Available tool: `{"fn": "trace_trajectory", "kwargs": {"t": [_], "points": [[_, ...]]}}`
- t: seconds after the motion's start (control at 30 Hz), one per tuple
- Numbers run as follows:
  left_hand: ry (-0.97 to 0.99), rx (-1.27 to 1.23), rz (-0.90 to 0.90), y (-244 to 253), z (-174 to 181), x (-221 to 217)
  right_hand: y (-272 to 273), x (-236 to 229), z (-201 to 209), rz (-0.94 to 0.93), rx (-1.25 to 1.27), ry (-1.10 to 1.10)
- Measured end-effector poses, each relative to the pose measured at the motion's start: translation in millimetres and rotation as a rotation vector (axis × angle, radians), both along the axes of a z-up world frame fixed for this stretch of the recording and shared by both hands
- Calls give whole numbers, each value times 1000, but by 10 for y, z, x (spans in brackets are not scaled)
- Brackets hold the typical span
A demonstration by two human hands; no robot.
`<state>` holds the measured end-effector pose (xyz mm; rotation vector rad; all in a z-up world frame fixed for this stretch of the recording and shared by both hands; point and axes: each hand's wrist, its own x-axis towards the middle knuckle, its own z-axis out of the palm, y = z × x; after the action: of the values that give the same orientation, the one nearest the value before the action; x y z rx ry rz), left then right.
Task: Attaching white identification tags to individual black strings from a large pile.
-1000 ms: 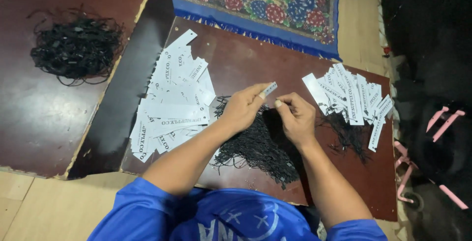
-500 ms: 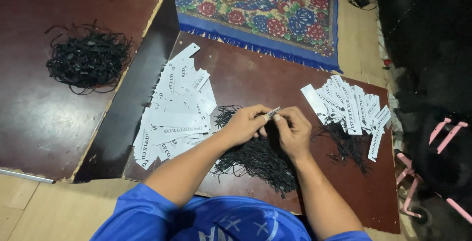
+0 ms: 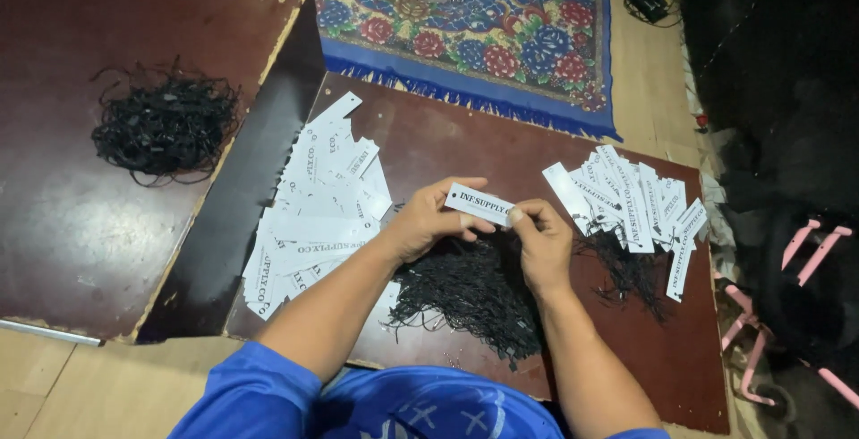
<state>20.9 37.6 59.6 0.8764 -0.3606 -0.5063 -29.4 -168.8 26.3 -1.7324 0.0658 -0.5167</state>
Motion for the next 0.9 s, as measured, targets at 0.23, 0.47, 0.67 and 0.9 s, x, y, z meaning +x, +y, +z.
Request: {"fn": "trace_trajectory", "kwargs": {"t": [0.23,0.47,0.67,0.9], "points": [[-211,135,182,-20,-94,32,84,11,-236,10,338,137],[-51,58,238,6,-196,117,107,-31,96,65,64,212],[5,197,205,1,-86,-22,119,-136,207,75,-235,-66],[3,379,82,-128,-237,21,32,-30,283,65,-342,-236]]}}
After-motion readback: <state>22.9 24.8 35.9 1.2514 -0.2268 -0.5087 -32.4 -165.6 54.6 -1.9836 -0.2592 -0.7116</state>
